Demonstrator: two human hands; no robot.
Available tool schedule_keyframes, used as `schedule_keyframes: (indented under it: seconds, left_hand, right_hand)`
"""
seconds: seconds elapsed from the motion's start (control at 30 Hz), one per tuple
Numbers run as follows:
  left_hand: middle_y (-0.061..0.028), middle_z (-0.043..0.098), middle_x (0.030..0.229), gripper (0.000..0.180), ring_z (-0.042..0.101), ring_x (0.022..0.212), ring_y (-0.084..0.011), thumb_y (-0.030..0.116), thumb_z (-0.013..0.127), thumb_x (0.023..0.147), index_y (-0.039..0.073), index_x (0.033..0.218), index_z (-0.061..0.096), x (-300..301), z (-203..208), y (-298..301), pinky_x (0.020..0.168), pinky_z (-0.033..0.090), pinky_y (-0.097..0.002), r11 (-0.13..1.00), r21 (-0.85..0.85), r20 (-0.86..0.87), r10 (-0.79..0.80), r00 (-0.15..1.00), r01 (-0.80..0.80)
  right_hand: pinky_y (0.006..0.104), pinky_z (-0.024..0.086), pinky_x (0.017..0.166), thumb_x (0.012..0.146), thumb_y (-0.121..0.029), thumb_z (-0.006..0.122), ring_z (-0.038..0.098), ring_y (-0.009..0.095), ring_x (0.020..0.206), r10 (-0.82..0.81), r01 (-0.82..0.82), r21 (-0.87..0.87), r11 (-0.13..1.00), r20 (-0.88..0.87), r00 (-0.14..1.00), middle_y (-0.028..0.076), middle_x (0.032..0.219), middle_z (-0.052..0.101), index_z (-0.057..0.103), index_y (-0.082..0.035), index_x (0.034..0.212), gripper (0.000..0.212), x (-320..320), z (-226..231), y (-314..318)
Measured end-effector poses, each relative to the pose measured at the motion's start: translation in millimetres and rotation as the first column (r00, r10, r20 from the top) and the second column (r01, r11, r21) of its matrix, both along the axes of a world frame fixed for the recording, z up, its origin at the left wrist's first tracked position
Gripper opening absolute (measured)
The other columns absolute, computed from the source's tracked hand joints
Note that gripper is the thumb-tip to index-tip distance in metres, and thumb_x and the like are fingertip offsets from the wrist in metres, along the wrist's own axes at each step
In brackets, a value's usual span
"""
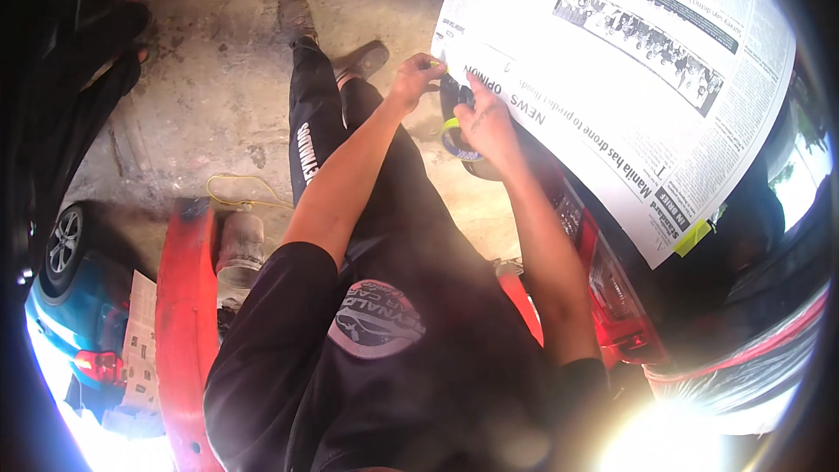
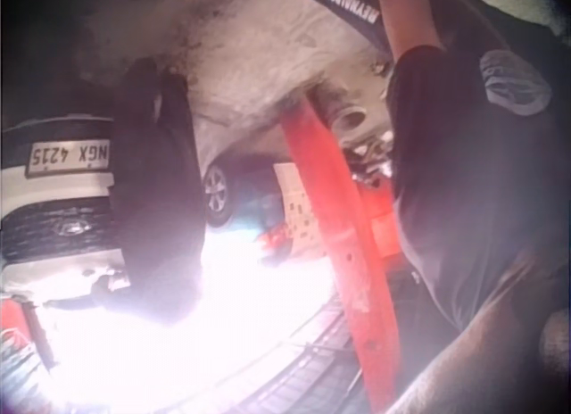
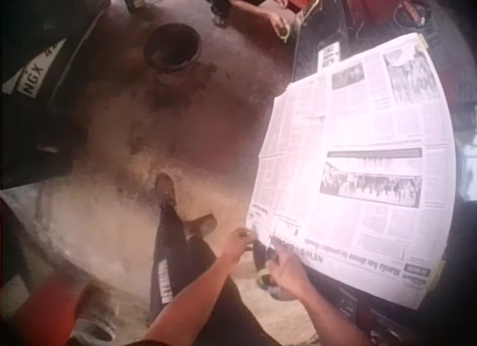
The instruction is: The person covers parts of a car with newspaper and secures them using masking tape. They handle newspaper sheets and tape rolls to mask the vehicle's body panels and rear bumper area.
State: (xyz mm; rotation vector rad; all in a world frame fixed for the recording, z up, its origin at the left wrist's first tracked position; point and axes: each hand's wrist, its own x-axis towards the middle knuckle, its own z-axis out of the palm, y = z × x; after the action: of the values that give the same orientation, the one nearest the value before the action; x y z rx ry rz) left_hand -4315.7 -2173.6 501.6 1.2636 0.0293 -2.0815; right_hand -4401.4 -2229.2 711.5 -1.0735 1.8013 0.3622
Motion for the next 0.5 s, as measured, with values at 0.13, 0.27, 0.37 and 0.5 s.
schedule_keyframes:
  seconds: [0.13, 0.27, 0.37, 0.5]
  left_hand:
    - [-0.0063, 0.068, 0.091, 0.025, 0.066, 0.08, -0.0165, 0.015, 0.077, 0.088, 0.002, 0.103, 0.062, -6.4, -8.2, -0.9, 0.066, 0.055, -0.0323, 1.0, -0.006, 0.046, -0.018, 0.999, 0.018]
    - [-0.0057, 0.069, 0.095, 0.03, 0.065, 0.086, -0.0187, 0.015, 0.078, 0.087, 0.006, 0.11, 0.061, -9.3, -4.7, 0.6, 0.072, 0.052, -0.0385, 0.992, 0.121, -0.022, 0.021, 1.0, -0.018]
    - [-0.0057, 0.069, 0.098, 0.033, 0.063, 0.09, -0.0203, 0.015, 0.077, 0.087, 0.01, 0.115, 0.06, -8.5, 7.7, -2.3, 0.076, 0.048, -0.0445, 0.958, 0.284, -0.041, 0.055, 0.998, -0.041]
    - [-0.0062, 0.066, 0.096, 0.031, 0.061, 0.088, -0.021, 0.018, 0.075, 0.088, 0.011, 0.114, 0.059, -33.2, -16.6, 4.7, 0.077, 0.045, -0.0478, 0.906, 0.413, -0.022, 0.109, 0.994, -0.09]
  right_hand:
    - [0.0333, 0.049, 0.049, 0.089, -0.01, 0.054, 0.061, 0.017, 0.05, 0.021, -0.021, -0.016, 1.0, 0.0, 1.0, 0.012, 0.061, 0.061, 0.041, -0.005, 0.151, 0.063, 0.6, -0.5, 2.4]
    - [0.037, 0.048, 0.056, 0.089, -0.012, 0.055, 0.061, 0.023, 0.053, 0.155, -0.148, -0.126, 0.981, 0.046, 0.987, 0.016, 0.064, 0.061, 0.047, -0.004, 0.146, 0.058, -12.7, -4.1, 20.1]
    - [0.0422, 0.047, 0.06, 0.089, -0.016, 0.059, 0.06, 0.032, 0.055, 0.124, -0.114, -0.119, 0.986, 0.08, 0.989, 0.022, 0.066, 0.059, 0.052, -0.007, 0.142, 0.055, -3.5, 20.5, 36.2]
    - [0.037, 0.039, 0.051, 0.092, -0.013, 0.059, 0.044, 0.017, 0.047, 0.035, -0.015, -0.099, 0.995, 0.203, 0.979, 0.012, 0.053, 0.048, 0.053, -0.005, 0.141, 0.05, 7.6, 48.6, 62.7]
